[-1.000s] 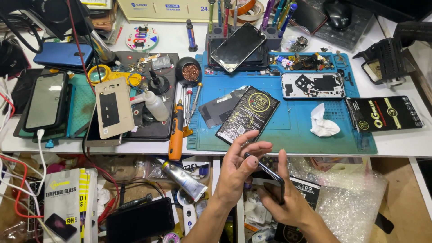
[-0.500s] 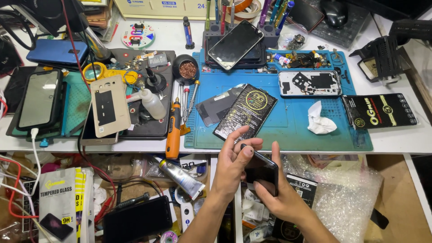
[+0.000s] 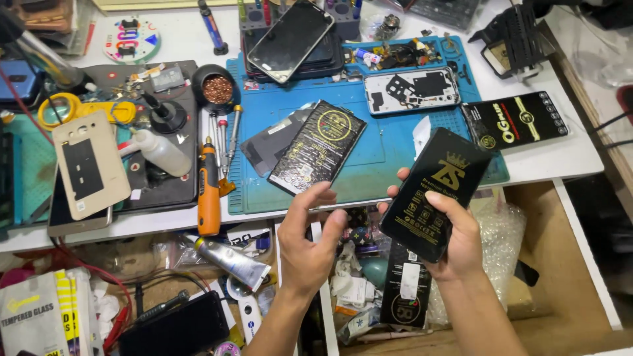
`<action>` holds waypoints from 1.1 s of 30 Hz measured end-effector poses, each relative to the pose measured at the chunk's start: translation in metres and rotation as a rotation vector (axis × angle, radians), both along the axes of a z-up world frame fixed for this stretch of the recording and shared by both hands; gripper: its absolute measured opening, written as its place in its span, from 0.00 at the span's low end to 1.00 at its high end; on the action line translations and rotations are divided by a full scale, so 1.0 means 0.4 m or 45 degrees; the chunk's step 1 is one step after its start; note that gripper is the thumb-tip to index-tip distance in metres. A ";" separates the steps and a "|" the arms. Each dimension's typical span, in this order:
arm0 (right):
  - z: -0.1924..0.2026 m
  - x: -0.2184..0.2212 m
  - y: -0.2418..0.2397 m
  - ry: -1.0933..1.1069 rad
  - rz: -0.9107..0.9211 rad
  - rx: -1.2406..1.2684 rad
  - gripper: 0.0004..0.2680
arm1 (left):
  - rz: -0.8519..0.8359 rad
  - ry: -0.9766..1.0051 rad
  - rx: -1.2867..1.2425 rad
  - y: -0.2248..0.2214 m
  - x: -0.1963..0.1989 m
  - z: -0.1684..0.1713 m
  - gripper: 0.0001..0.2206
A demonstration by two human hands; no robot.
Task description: Prying open a smartphone case to inspect and repair internal components.
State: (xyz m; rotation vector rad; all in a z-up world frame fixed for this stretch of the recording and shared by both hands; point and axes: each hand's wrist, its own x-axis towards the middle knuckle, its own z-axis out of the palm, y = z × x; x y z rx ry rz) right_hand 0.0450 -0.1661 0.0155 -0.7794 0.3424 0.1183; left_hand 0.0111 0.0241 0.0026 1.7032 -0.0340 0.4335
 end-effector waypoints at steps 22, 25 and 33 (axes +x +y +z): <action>-0.049 0.001 0.002 0.444 0.282 0.157 0.18 | -0.269 -0.866 0.651 -0.090 0.008 -0.024 0.09; -0.054 -0.001 0.001 0.370 0.307 0.219 0.17 | -0.270 -0.859 0.650 -0.091 0.008 -0.023 0.08; -0.051 -0.005 0.002 0.385 0.285 0.246 0.18 | -0.248 -0.844 0.676 -0.087 0.002 -0.024 0.09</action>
